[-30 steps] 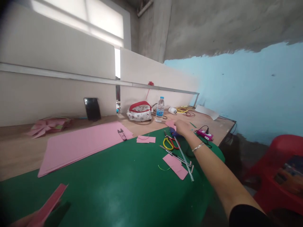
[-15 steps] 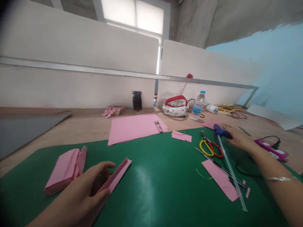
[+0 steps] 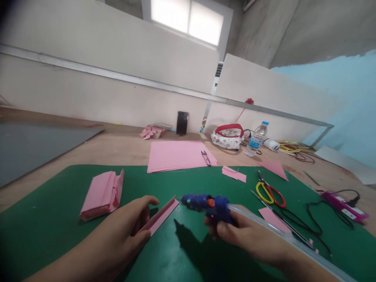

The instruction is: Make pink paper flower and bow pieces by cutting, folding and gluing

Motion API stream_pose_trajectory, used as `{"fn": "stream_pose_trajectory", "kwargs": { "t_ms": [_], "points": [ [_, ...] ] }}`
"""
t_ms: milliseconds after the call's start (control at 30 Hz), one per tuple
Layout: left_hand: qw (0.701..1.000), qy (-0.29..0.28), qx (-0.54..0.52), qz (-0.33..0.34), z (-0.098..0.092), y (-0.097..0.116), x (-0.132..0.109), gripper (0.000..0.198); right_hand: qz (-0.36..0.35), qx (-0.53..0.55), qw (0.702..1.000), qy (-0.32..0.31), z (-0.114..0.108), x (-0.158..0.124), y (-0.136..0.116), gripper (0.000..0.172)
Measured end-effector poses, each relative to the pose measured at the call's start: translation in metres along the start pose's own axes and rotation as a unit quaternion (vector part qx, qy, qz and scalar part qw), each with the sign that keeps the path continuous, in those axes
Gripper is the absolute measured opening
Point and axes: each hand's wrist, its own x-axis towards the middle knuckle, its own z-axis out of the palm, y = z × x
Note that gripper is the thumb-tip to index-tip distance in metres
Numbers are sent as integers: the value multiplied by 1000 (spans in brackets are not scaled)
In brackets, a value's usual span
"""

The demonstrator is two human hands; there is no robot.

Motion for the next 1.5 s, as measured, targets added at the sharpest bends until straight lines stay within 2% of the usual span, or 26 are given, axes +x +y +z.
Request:
{"fn": "stream_pose_trajectory", "kwargs": {
  "t_ms": [133,333,500,700,867,1233,1500],
  "points": [
    [1000,9,8,12,3,-2,0,45,22,-23,999,14,16,8,-7,52],
    [1000,22,-1,12,4,-3,-1,48,51,-41,997,43,24,21,-15,53],
    [1000,23,11,15,4,-5,-1,45,72,-49,996,29,28,27,-21,57],
    [999,22,20,14,4,1,-3,48,94,-74,992,33,27,27,-28,51],
    [999,31,40,-5,6,3,-3,51,88,-82,991,50,26,25,-28,53],
    [999,17,30,42,5,-2,-7,52,125,-75,989,40,31,19,-35,54],
    [999,11,17,44,4,1,-9,52,129,-81,988,21,36,13,-36,51]
  ]
}}
